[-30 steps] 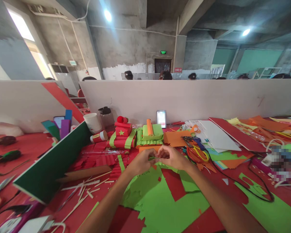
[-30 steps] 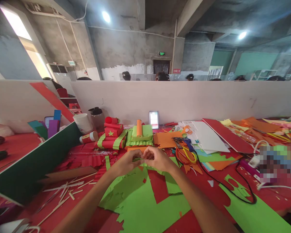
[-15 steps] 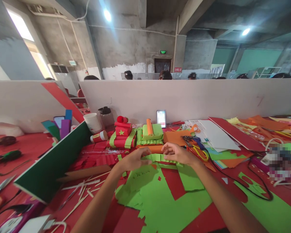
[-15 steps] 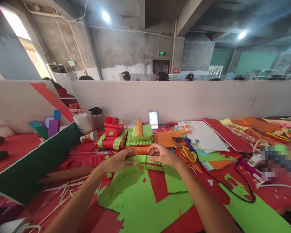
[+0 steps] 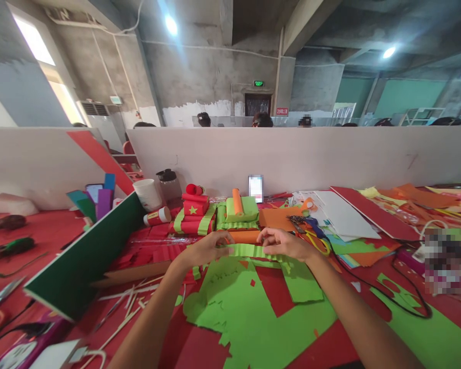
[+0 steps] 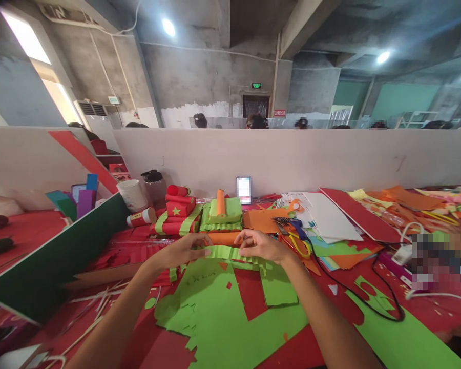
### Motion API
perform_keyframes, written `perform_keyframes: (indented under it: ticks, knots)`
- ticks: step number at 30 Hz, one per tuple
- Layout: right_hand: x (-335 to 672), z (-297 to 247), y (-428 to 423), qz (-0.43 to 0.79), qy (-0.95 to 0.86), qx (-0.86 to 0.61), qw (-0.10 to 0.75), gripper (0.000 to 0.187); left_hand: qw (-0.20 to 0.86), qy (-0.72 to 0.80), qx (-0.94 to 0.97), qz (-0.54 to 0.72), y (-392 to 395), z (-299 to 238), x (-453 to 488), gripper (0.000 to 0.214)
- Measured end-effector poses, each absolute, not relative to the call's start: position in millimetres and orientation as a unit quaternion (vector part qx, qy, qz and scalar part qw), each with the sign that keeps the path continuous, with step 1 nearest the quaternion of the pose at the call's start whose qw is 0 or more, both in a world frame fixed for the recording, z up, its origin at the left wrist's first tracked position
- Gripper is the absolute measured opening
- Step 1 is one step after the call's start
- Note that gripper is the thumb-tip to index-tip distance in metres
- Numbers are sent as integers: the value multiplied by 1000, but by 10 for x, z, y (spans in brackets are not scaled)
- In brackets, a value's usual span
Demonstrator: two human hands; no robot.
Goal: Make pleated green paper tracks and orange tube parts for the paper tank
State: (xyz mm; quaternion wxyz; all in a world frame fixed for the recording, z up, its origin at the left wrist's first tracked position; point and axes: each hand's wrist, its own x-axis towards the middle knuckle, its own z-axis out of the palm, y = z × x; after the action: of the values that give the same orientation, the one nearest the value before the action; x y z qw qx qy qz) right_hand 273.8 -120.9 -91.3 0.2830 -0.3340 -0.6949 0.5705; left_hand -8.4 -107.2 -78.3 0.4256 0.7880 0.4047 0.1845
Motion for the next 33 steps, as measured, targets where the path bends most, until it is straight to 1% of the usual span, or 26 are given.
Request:
perform_keyframes:
  ticks: [4, 7, 10, 12, 15, 17, 19, 22, 25, 29, 33]
  knots:
    - [2749, -901, -1214, 584, -687, -322, 289, 38, 415, 407, 788, 203, -1044, -794, -120, 33]
    - [2744, -905, -1223, 592, -680, -316, 295, 37, 389, 405, 801, 207, -1082, -772, -74, 32]
    - [2721, -925, -1233, 604, -669, -308, 305, 34, 361, 373, 825, 223, -1164, -733, 25, 30]
    - [2699, -941, -1238, 620, -653, -295, 318, 32, 375, 339, 832, 230, -1227, -711, 106, 29]
    - [2665, -958, -1239, 650, -621, -278, 339, 29, 388, 273, 829, 295, -1312, -701, 224, 37]
    - [2646, -963, -1236, 664, -597, -276, 356, 28, 399, 240, 828, 314, -1352, -710, 285, 42]
    - [2634, -970, -1228, 673, -574, -278, 376, 27, 387, 245, 828, 324, -1373, -730, 327, 42]
    - [2627, -988, -1205, 681, -548, -278, 399, 27, 343, 283, 830, 336, -1378, -772, 360, 41]
    - [2623, -1005, -1180, 682, -529, -282, 418, 26, 308, 288, 837, 349, -1369, -811, 386, 37]
    - [2610, -1006, -1169, 686, -511, -279, 436, 28, 291, 280, 837, 369, -1365, -839, 423, 30]
    - [2604, -1001, -1177, 686, -505, -285, 440, 29, 290, 307, 830, 364, -1369, -830, 432, 29]
